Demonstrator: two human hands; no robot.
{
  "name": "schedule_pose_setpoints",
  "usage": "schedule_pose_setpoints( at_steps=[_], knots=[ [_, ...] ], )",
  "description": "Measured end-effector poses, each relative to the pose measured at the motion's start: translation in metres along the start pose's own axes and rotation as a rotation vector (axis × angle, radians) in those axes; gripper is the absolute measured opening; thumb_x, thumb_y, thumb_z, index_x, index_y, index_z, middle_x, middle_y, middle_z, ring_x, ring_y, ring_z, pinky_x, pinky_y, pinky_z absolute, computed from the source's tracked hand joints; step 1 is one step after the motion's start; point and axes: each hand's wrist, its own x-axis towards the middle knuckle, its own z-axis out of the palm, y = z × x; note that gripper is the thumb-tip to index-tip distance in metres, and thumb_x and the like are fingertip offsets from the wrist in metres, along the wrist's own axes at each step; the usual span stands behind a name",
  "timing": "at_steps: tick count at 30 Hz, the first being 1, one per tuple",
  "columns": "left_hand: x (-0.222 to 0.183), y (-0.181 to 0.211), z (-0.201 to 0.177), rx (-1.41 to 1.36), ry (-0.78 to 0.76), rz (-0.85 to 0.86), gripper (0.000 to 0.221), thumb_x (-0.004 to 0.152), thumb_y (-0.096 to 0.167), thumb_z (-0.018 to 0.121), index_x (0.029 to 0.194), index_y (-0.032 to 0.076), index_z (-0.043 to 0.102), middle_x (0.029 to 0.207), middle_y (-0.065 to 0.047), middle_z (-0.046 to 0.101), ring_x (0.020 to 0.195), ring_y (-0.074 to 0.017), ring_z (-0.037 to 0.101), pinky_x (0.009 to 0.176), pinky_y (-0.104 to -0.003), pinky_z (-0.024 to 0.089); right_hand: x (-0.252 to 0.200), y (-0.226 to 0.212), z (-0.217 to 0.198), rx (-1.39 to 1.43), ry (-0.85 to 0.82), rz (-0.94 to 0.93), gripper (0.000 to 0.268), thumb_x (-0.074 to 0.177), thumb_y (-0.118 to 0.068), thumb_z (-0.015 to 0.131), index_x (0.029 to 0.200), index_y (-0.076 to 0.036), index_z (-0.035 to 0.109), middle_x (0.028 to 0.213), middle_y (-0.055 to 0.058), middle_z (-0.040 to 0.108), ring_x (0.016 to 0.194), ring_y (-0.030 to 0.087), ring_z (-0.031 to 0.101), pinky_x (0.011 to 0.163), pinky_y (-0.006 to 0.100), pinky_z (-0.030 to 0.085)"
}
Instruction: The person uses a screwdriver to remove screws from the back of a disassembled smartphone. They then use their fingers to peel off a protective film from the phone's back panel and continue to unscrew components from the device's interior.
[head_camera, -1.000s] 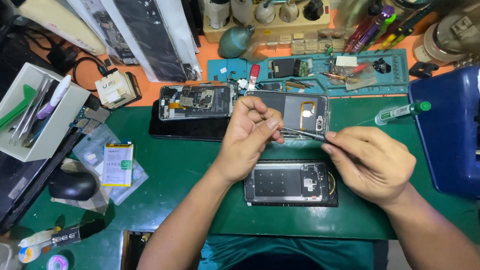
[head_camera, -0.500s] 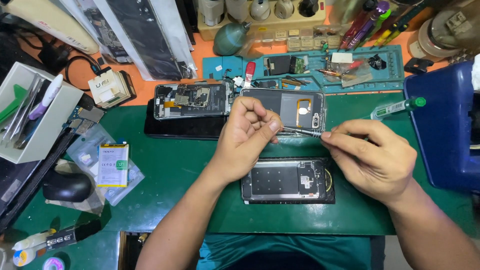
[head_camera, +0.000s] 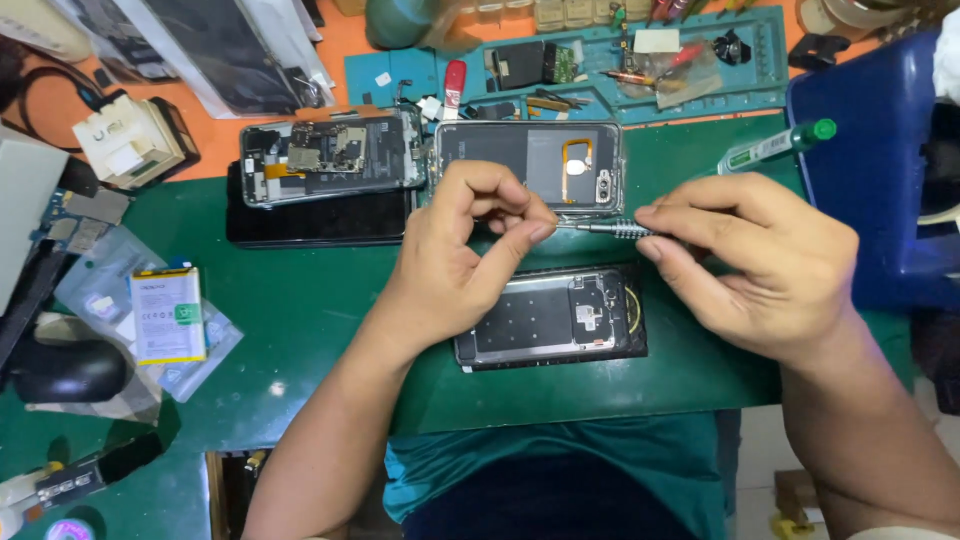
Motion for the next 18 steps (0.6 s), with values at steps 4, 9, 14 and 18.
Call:
schedule_pose_setpoints(
  at_steps=[4,9,14,18],
  knots=[
    [-0.003,-0.001,0.006,-0.022,-0.102,0.004,0.019,0.082,0.009,0.055,0.096,0.007,0.042,0.086,-0.006,0.063,0.082,-0.0143,0.064,0.077,-0.023,0.051,-0.009,-0.016,-0.022,-0.149,-0.107,0.03,0.012,0.081,0.0,0.067,0.091,0.006,0.065,0.081,0.016,0.057,0.068,0.021,0.055,0.063,0.025,0.044],
    [-0.007,-0.003,0.01,-0.002,-0.445,-0.042,0.052,0.087,0.024,0.049,0.13,0.017,0.021,0.118,-0.013,0.057,0.112,-0.0238,0.056,0.091,-0.032,0.043,-0.013,-0.038,-0.041,-0.337,-0.384,0.034,0.018,0.079,-0.006,0.063,0.096,0.002,0.062,0.087,0.012,0.056,0.07,0.017,0.055,0.065,0.028,0.048],
    [-0.013,-0.02,0.025,0.361,-0.476,0.042,0.063,0.076,0.021,0.061,0.128,0.012,0.027,0.108,-0.013,0.056,0.101,-0.0291,0.049,0.082,-0.038,0.038,-0.023,-0.045,-0.036,-0.407,-0.504,-0.012,0.016,0.079,-0.01,0.06,0.093,-0.004,0.059,0.082,0.009,0.055,0.063,0.021,0.052,0.055,0.03,0.044],
    [-0.018,-0.022,0.036,0.68,-0.41,0.109,0.073,0.064,0.032,0.072,0.124,0.01,0.037,0.088,-0.007,0.061,0.085,-0.0283,0.051,0.069,-0.04,0.027,-0.029,-0.044,-0.033,-0.494,-0.642,-0.101,0.015,0.078,-0.013,0.057,0.092,-0.006,0.057,0.079,0.008,0.052,0.058,0.025,0.05,0.049,0.034,0.043]
  ],
)
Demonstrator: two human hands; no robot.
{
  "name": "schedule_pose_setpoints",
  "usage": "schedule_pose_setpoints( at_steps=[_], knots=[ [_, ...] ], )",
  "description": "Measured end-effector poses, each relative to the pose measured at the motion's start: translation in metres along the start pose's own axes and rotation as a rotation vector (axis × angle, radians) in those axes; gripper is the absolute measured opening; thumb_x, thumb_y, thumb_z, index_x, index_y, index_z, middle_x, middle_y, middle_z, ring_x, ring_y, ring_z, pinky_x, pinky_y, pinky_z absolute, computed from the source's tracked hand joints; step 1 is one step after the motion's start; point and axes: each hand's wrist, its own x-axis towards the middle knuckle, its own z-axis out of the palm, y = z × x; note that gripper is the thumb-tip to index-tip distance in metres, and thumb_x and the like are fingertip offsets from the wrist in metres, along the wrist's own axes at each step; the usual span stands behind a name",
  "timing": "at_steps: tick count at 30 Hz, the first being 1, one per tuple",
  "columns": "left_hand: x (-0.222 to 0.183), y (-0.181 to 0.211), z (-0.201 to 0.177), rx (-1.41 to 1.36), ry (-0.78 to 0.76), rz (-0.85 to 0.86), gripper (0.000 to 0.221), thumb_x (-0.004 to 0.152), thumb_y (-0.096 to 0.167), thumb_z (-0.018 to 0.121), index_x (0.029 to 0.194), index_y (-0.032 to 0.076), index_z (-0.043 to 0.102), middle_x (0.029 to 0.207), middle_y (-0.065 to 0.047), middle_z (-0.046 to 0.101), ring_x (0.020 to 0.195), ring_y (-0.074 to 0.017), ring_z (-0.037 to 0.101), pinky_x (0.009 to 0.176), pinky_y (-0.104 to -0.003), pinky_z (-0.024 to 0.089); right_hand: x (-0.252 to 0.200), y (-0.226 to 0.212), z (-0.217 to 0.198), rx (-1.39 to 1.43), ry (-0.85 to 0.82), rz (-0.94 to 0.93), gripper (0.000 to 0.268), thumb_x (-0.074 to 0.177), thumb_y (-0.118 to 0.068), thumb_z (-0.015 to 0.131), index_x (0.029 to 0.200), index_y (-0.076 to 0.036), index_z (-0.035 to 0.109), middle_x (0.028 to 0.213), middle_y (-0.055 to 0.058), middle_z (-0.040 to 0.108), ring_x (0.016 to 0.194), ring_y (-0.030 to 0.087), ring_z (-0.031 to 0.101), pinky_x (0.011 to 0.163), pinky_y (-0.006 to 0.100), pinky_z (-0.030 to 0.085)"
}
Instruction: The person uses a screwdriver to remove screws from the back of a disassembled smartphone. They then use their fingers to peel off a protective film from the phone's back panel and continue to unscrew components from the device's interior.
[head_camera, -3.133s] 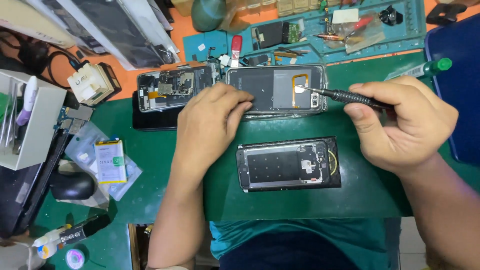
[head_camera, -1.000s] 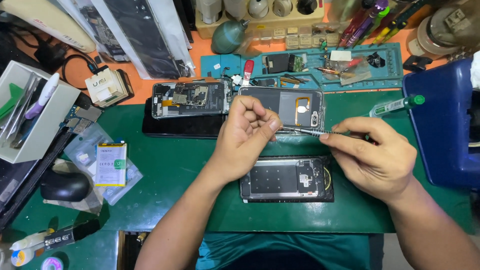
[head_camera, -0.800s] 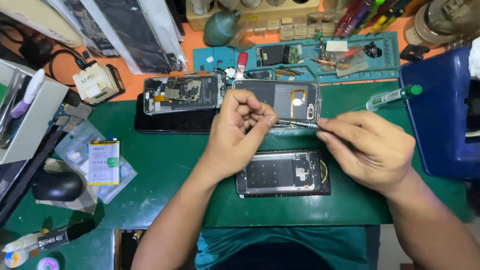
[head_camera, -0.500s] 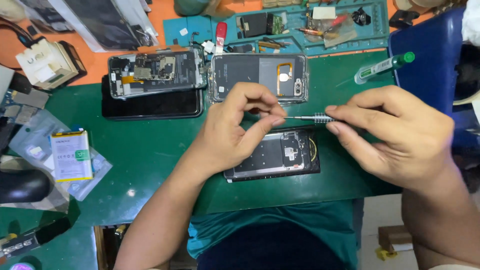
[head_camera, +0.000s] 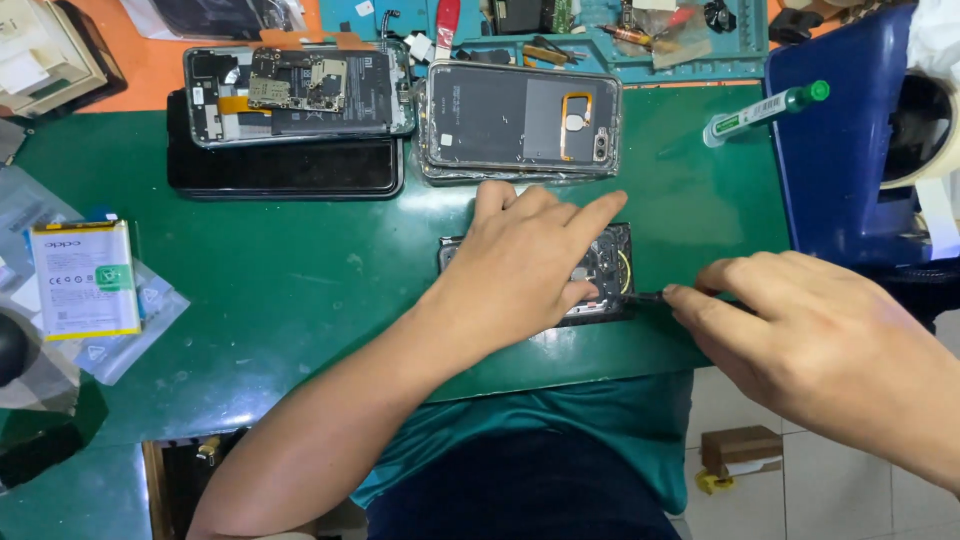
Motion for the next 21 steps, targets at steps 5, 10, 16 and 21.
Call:
schedule_pose_setpoints(
  at_steps=[5,10,16,21],
  knots=[
    [0.0,0.004,-0.004,-0.023,-0.015,-0.064,0.072,0.063,0.029,0.072,0.123,0.01,0.037,0.079,-0.006,0.062,0.082,-0.0297,0.051,0.068,-0.041,0.028,0.007,-0.001,0.002,-0.028,-0.047,-0.037,0.017,0.078,-0.011,0.056,0.093,-0.005,0.055,0.077,0.008,0.05,0.058,0.025,0.05,0.051,0.036,0.044],
    [0.001,0.003,-0.004,-0.031,-0.028,-0.088,0.075,0.062,0.03,0.073,0.124,0.011,0.036,0.081,-0.008,0.063,0.081,-0.0314,0.051,0.068,-0.042,0.027,0.01,0.001,0.001,-0.057,-0.101,-0.044,0.018,0.078,-0.012,0.054,0.094,-0.005,0.054,0.076,0.007,0.049,0.056,0.025,0.048,0.051,0.036,0.043],
    [0.001,0.002,-0.003,-0.037,-0.02,-0.089,0.075,0.061,0.03,0.073,0.124,0.012,0.036,0.078,-0.007,0.063,0.081,-0.0311,0.052,0.069,-0.042,0.028,0.014,0.001,0.0,-0.045,-0.081,-0.066,0.018,0.078,-0.008,0.053,0.095,-0.004,0.054,0.078,0.009,0.049,0.054,0.026,0.048,0.049,0.036,0.042],
    [0.001,0.002,-0.004,-0.05,-0.031,-0.084,0.075,0.062,0.029,0.073,0.124,0.011,0.036,0.076,-0.007,0.062,0.08,-0.0316,0.052,0.069,-0.042,0.029,0.013,0.002,0.0,-0.073,-0.199,-0.096,0.027,0.072,-0.003,0.049,0.099,-0.005,0.052,0.083,0.008,0.048,0.057,0.026,0.048,0.052,0.036,0.043]
  ],
)
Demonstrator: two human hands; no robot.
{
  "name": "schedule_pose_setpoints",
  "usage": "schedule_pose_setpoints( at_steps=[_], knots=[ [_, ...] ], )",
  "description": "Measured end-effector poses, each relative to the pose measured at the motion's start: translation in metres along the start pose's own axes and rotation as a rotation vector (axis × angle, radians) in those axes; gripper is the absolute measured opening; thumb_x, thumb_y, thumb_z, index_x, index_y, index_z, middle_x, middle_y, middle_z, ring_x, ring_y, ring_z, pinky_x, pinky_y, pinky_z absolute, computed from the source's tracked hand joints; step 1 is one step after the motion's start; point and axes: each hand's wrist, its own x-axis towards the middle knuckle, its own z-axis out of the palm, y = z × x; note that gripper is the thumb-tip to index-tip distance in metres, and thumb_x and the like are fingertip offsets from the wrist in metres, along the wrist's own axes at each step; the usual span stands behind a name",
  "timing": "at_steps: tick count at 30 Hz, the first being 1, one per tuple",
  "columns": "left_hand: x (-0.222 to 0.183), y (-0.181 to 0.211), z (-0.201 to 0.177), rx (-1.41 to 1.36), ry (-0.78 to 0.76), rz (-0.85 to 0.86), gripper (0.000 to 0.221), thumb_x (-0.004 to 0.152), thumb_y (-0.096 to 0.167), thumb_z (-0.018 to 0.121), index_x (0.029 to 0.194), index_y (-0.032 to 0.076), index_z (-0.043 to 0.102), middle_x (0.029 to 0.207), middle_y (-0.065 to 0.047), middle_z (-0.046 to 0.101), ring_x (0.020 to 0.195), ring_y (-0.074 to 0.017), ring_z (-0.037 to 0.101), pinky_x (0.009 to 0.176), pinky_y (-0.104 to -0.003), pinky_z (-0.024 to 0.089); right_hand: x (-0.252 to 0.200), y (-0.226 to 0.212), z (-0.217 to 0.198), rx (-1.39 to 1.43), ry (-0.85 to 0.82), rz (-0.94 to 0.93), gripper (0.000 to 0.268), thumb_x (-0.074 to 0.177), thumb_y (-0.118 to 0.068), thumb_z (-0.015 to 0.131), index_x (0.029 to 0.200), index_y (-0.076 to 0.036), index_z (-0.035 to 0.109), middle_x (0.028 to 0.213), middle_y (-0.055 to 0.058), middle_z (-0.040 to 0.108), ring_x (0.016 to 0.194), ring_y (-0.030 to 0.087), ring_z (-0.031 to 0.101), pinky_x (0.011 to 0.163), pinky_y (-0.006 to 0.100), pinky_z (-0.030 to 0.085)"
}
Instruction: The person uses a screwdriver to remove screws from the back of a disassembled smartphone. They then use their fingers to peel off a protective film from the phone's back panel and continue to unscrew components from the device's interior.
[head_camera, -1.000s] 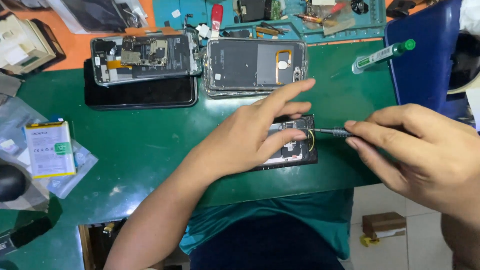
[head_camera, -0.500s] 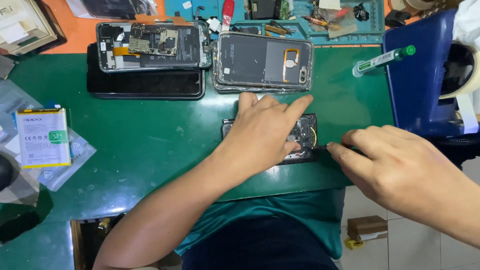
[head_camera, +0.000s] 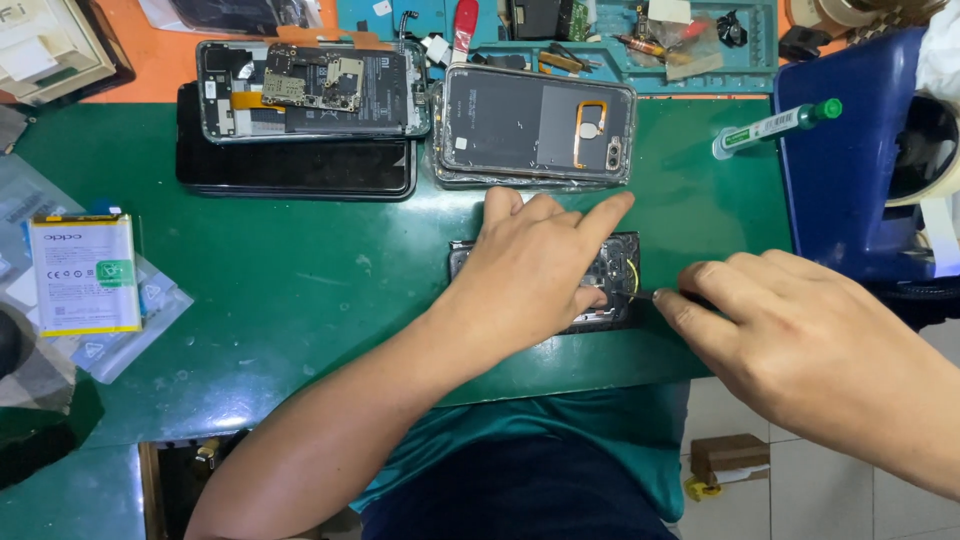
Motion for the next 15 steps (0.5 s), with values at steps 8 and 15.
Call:
schedule_pose_setpoints(
  at_steps=[8,15],
  knots=[
    [0.0,-0.01,-0.003,-0.041,0.027,0.036,0.064,0.067,0.033,0.068,0.121,0.012,0.041,0.081,-0.011,0.061,0.08,-0.0312,0.053,0.071,-0.041,0.032,0.007,-0.002,-0.004,-0.126,-0.1,0.003,0.041,0.07,-0.007,0.05,0.111,-0.007,0.046,0.071,0.004,0.049,0.055,0.023,0.052,0.05,0.035,0.047],
    [-0.009,-0.05,-0.05,0.099,0.579,-0.044,0.012,0.084,0.02,0.054,0.092,0.014,0.061,0.085,0.002,0.063,0.075,-0.0221,0.052,0.065,-0.038,0.03,0.024,-0.001,-0.012,-0.21,-0.393,-0.001,0.054,0.069,-0.01,0.041,0.121,-0.01,0.031,0.078,0.003,0.05,0.054,0.02,0.059,0.046,0.035,0.051]
  ],
)
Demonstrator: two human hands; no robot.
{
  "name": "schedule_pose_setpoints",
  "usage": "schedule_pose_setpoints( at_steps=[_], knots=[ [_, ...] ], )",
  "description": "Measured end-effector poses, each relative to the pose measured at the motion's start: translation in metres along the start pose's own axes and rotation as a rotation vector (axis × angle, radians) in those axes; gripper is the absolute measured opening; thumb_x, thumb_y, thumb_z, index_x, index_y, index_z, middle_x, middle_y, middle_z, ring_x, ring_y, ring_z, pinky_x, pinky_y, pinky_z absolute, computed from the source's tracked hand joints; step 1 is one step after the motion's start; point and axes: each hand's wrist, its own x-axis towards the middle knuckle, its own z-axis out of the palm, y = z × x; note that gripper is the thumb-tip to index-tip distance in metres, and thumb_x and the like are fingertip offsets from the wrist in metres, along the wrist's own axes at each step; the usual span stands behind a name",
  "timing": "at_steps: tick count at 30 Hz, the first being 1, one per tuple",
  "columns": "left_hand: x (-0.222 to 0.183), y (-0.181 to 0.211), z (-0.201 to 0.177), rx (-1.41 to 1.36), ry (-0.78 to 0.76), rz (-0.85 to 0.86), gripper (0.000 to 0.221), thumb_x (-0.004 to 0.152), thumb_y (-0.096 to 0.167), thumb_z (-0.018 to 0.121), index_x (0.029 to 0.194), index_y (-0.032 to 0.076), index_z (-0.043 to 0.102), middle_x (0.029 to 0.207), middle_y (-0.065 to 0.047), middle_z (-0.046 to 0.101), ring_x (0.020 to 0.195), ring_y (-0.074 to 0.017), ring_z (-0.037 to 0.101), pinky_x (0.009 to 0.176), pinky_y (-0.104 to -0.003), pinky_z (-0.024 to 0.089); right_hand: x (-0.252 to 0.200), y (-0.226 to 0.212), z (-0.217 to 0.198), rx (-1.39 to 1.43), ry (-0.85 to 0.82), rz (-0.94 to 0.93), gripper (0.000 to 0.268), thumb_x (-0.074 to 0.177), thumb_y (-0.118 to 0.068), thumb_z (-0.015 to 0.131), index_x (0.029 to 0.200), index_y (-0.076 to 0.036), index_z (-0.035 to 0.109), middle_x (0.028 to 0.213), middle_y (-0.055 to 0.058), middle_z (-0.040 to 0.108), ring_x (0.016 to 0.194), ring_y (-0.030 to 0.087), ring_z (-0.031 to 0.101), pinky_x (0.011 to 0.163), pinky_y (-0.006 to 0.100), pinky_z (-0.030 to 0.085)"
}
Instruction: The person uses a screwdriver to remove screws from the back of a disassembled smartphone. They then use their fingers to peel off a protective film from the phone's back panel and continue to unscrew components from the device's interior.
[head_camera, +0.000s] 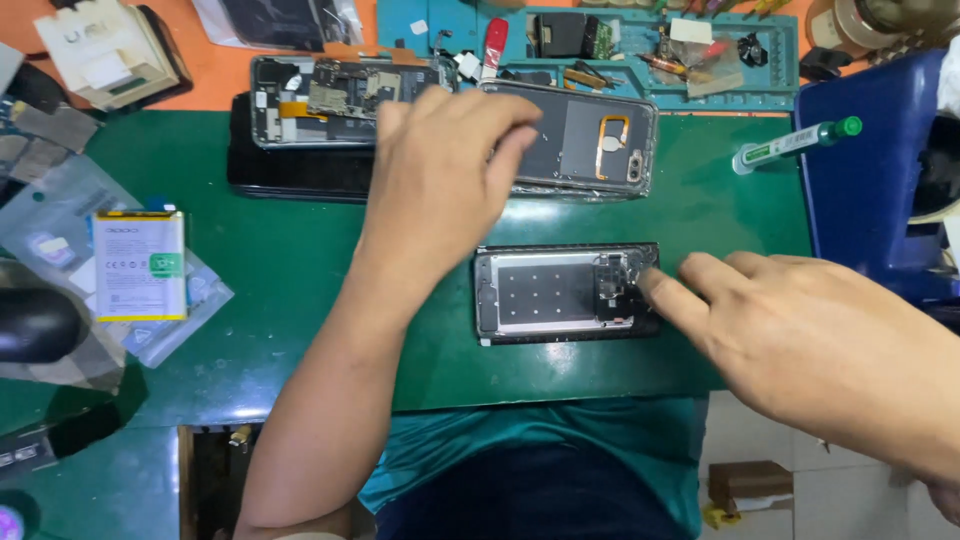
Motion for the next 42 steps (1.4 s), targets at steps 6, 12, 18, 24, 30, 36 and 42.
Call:
schedule_pose_setpoints(
  at_steps=[6,12,18,24,30,36,42],
  knots=[
    [0.001,-0.021,0.003,0.158,-0.009,-0.058,0.007,0.08,0.023,0.061,0.085,0.019,0.063,0.081,0.003,0.055,0.074,-0.022,0.048,0.065,-0.038,0.029,0.006,-0.005,-0.012,0.115,-0.238,0.106,0.045,0.071,-0.006,0.042,0.113,-0.015,0.029,0.082,0.003,0.047,0.058,0.021,0.061,0.048,0.037,0.053],
    [0.0,-0.021,0.007,0.251,-0.103,-0.015,0.009,0.074,0.029,0.065,0.078,0.021,0.066,0.08,0.004,0.054,0.072,-0.0211,0.048,0.063,-0.039,0.028,0.002,-0.012,-0.005,0.011,-0.177,0.125,0.02,0.073,-0.005,0.044,0.089,-0.015,0.04,0.078,0.003,0.045,0.053,0.019,0.056,0.043,0.033,0.049],
    [-0.001,-0.019,0.014,0.379,-0.068,0.047,0.007,0.074,0.028,0.065,0.074,0.021,0.067,0.074,0.005,0.052,0.068,-0.0209,0.046,0.059,-0.038,0.027,-0.001,-0.013,-0.003,-0.016,-0.096,0.132,0.034,0.067,-0.004,0.051,0.097,-0.013,0.039,0.076,0.004,0.044,0.05,0.019,0.055,0.042,0.034,0.049],
    [0.0,-0.011,0.017,0.536,-0.034,0.111,0.011,0.074,0.027,0.065,0.067,0.019,0.061,0.069,0.003,0.048,0.062,-0.019,0.047,0.058,-0.035,0.027,-0.006,-0.013,0.002,-0.04,0.007,0.175,0.014,0.071,-0.009,0.047,0.08,-0.017,0.042,0.07,0.002,0.045,0.049,0.018,0.054,0.042,0.033,0.045],
    [0.003,0.001,0.014,0.228,-0.014,0.085,0.01,0.084,0.02,0.051,0.077,0.014,0.054,0.079,0.001,0.047,0.064,-0.0188,0.046,0.057,-0.035,0.024,-0.008,-0.019,0.005,-0.101,0.114,0.133,0.01,0.072,-0.008,0.048,0.079,-0.015,0.045,0.064,0.0,0.046,0.047,0.017,0.052,0.037,0.031,0.042],
    [-0.002,0.028,0.018,-0.766,-0.099,-0.095,0.015,0.087,0.02,0.045,0.084,0.008,0.053,0.085,-0.002,0.046,0.069,-0.009,0.045,0.063,-0.02,0.038,-0.015,-0.003,0.003,0.044,0.291,0.086,0.012,0.071,-0.01,0.048,0.075,-0.02,0.049,0.065,-0.003,0.046,0.057,0.021,0.051,0.048,0.034,0.042],
    [-0.011,0.025,0.045,-1.402,-0.303,-0.323,0.016,0.088,0.026,0.047,0.089,0.01,0.05,0.075,0.005,0.041,0.066,-0.0063,0.036,0.064,-0.017,0.032,-0.024,0.006,-0.005,0.37,0.967,0.243,0.02,0.084,-0.001,0.06,0.103,0.004,0.06,0.089,0.016,0.057,0.061,0.029,0.049,0.055,0.038,0.041]
  ],
)
